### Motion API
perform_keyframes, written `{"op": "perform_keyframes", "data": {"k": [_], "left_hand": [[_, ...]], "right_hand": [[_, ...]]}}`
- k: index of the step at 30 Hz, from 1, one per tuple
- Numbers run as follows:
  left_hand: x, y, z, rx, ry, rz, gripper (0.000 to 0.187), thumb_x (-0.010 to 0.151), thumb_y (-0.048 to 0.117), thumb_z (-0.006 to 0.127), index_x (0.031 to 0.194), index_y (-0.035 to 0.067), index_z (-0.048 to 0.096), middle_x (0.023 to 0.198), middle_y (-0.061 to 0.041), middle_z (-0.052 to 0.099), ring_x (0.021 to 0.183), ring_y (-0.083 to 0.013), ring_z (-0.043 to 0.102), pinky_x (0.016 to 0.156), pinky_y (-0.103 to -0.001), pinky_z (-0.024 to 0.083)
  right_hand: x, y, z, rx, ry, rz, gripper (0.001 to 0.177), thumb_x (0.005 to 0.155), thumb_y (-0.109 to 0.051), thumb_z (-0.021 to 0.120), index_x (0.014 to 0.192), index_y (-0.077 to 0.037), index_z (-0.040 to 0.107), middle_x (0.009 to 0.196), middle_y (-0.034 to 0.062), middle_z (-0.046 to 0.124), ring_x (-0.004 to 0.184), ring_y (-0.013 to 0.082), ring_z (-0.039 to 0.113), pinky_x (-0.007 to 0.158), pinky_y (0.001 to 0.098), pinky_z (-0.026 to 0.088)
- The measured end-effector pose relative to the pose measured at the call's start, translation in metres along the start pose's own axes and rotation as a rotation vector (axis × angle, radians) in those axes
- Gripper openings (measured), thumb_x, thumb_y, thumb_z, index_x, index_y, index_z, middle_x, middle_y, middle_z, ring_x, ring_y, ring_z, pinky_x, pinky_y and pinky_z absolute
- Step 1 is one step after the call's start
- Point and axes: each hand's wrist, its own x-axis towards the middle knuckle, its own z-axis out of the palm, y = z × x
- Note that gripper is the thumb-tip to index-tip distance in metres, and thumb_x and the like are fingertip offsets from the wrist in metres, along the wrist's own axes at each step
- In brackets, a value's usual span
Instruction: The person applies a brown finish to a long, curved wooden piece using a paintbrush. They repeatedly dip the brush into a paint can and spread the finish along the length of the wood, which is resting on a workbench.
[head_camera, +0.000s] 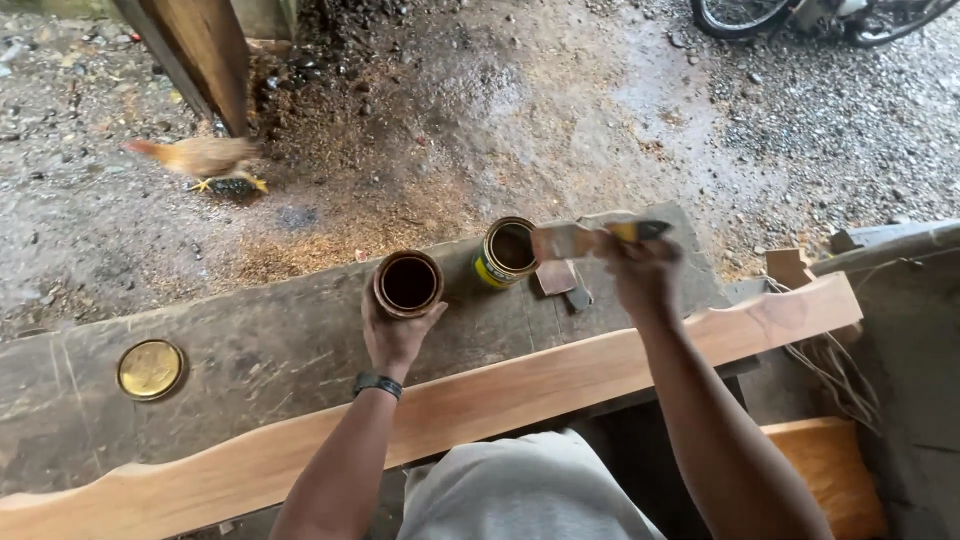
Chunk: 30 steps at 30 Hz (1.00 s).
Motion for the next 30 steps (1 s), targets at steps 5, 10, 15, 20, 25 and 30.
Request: {"op": "perform_keyframes", "data": {"k": [5,10,15,20,25,30], "left_hand": [[-0.024,0.021,-0.023,0.095,-0.008,0.010,0.126,0.051,0.052,0.099,0.153,0.006,0.042,0.148,-0.025,0.048,0.134,-0.0460,0.050,0.103,-0.062,0.048],[-0.084,0.061,-0.008,-0.163,-0.064,0.531,0.085,0.076,0.045,0.094,0.136,0.003,0.051,0.143,-0.022,0.050,0.128,-0.0347,0.054,0.075,-0.032,0.069],[-0.048,0.076,0.055,-0.067,-0.509,-0.197,0.131,0.064,0.050,0.093,0.163,0.016,0.014,0.155,-0.027,0.043,0.129,-0.0503,0.055,0.100,-0.067,0.052],[-0.009,0.066,0.117,0.149,-0.472,-0.250,0.139,0.048,0.070,0.092,0.160,0.018,0.030,0.147,-0.014,0.058,0.130,-0.0316,0.061,0.102,-0.046,0.054],[-0.003,0.040,0.147,-0.210,-0.314,-0.072,0.142,0.043,0.053,0.101,0.161,0.013,0.033,0.139,-0.019,0.061,0.125,-0.0363,0.062,0.107,-0.045,0.051],[-0.005,0.073,0.156,-0.001,-0.051,0.214,0.095,0.029,0.042,0.098,0.114,0.022,0.064,0.100,0.001,0.065,0.081,-0.0216,0.074,0.063,-0.036,0.064]], "right_hand": [[0.004,-0.001,0.069,-0.160,-0.097,-0.288,0.024,0.078,-0.018,0.090,0.089,-0.001,0.076,0.076,0.0102,0.072,0.064,0.0174,0.064,0.055,0.0302,0.052],[0.023,0.013,0.101,-0.779,-0.330,0.076,0.047,0.083,-0.059,0.072,0.107,-0.019,0.081,0.102,0.0080,0.078,0.089,0.0258,0.073,0.075,0.0413,0.057],[0.035,0.047,0.105,-0.857,-0.374,-0.066,0.033,0.088,-0.047,0.075,0.102,-0.018,0.081,0.082,0.0137,0.074,0.082,0.0386,0.074,0.071,0.0479,0.059],[0.038,0.031,0.072,-0.437,-0.147,0.131,0.034,0.085,-0.040,0.082,0.102,-0.012,0.077,0.080,0.0148,0.074,0.075,0.0300,0.075,0.063,0.0435,0.061],[0.038,0.022,0.036,0.190,-0.051,0.491,0.059,0.100,-0.040,0.068,0.134,0.004,0.047,0.111,0.0345,0.066,0.098,0.0483,0.072,0.077,0.0592,0.061],[0.041,0.040,0.023,0.247,0.002,0.564,0.053,0.094,-0.035,0.076,0.126,-0.001,0.051,0.103,0.0262,0.072,0.084,0.0385,0.076,0.067,0.0521,0.064]]}}
